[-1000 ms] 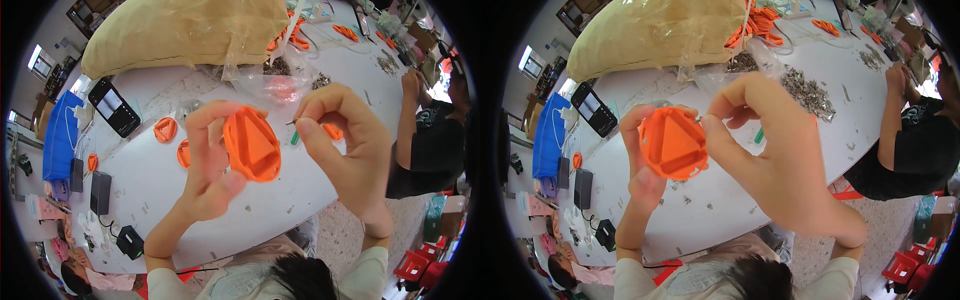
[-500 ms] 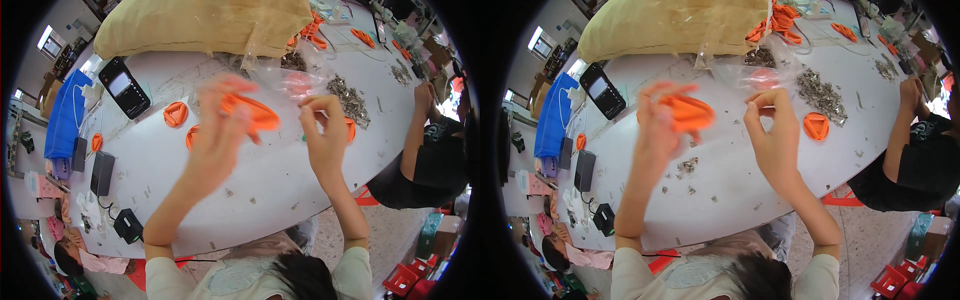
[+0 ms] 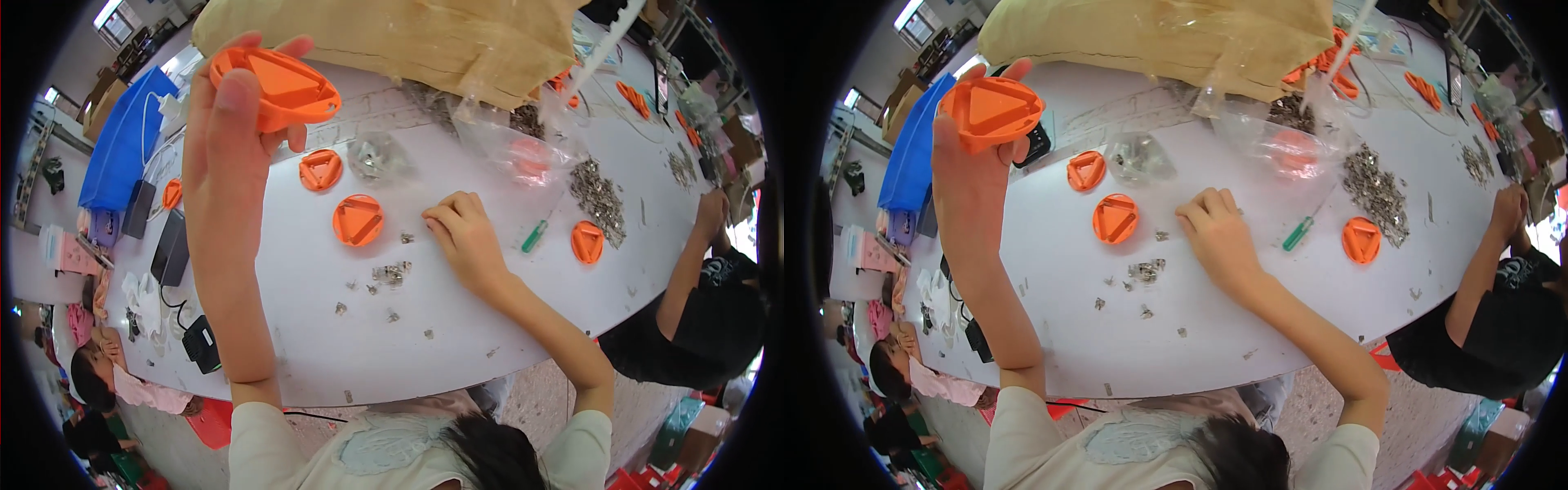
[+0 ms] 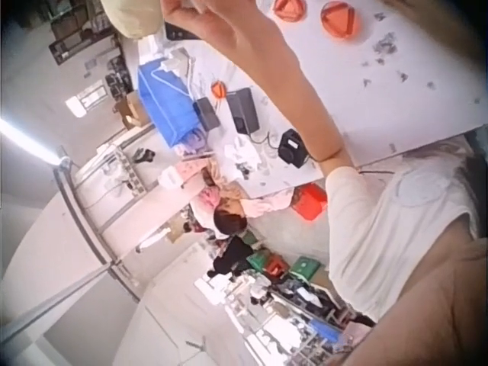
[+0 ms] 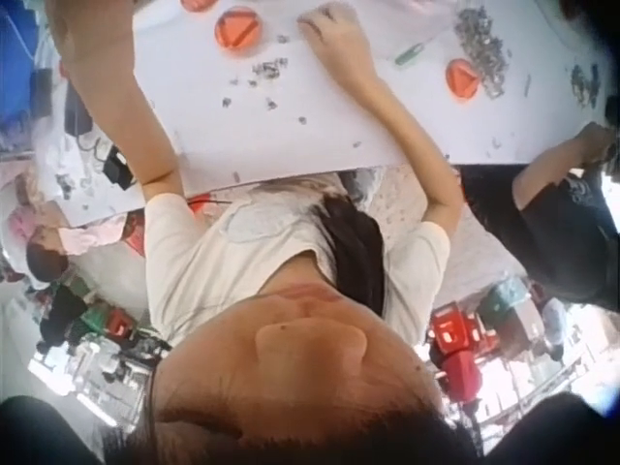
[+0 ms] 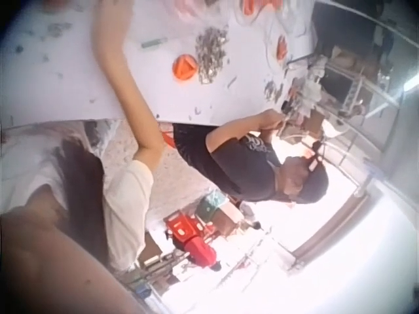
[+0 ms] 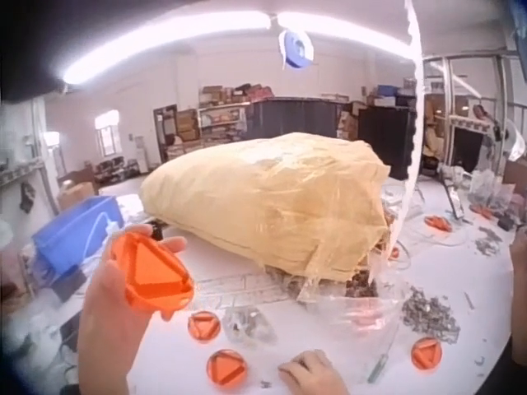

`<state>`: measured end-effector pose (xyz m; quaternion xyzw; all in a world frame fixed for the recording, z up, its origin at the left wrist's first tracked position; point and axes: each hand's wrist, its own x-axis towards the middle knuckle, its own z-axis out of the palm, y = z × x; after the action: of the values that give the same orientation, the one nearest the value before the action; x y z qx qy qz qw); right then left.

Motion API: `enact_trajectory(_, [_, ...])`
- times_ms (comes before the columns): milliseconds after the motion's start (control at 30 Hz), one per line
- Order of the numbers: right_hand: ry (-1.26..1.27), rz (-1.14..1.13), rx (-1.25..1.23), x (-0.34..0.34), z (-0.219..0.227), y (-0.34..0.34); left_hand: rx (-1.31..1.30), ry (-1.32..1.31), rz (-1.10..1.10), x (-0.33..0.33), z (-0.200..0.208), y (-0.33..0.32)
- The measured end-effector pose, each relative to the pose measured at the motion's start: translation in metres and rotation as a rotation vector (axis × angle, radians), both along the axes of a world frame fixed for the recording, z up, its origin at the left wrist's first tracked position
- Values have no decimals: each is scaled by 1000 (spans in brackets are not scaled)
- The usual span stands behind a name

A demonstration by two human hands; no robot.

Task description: The person assembles small orange triangular plastic housings by hand, inserting metal pins into them.

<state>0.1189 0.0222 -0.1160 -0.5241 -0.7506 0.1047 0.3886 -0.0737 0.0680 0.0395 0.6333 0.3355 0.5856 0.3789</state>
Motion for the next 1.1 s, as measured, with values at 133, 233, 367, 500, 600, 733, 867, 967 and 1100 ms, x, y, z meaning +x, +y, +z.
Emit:
enact_trajectory(133, [-36,24,135,-13,32,17,-35,-26,20,-5,6,-3])
enact_trajectory(233, [-95,51,366,-29,52,40,20,5,37,-2,10,-6])
enact_trajectory(367, [-368,39,380,-37,43,68,7,-26,40,-6,-6,2])
enact_trajectory(500, [-569,80,424,-45,51,77,24,-31,78,-20,-2,-3])
enact_trajectory(600, [-543,267,137,-47,55,83,28,-40,101,-27,-4,-5])
enact_trajectory(733, [-732,202,134,-53,54,91,17,-45,134,-37,-11,-9])
enact_trajectory(867, [-873,51,414,-58,34,104,-28,-41,136,-43,-24,-14])
enact_trajectory(967, [-729,120,451,-57,27,112,-49,-36,137,-43,-32,-15])
enact_trajectory(1100, [-707,88,334,-58,22,116,-70,-42,126,-39,-38,-17])
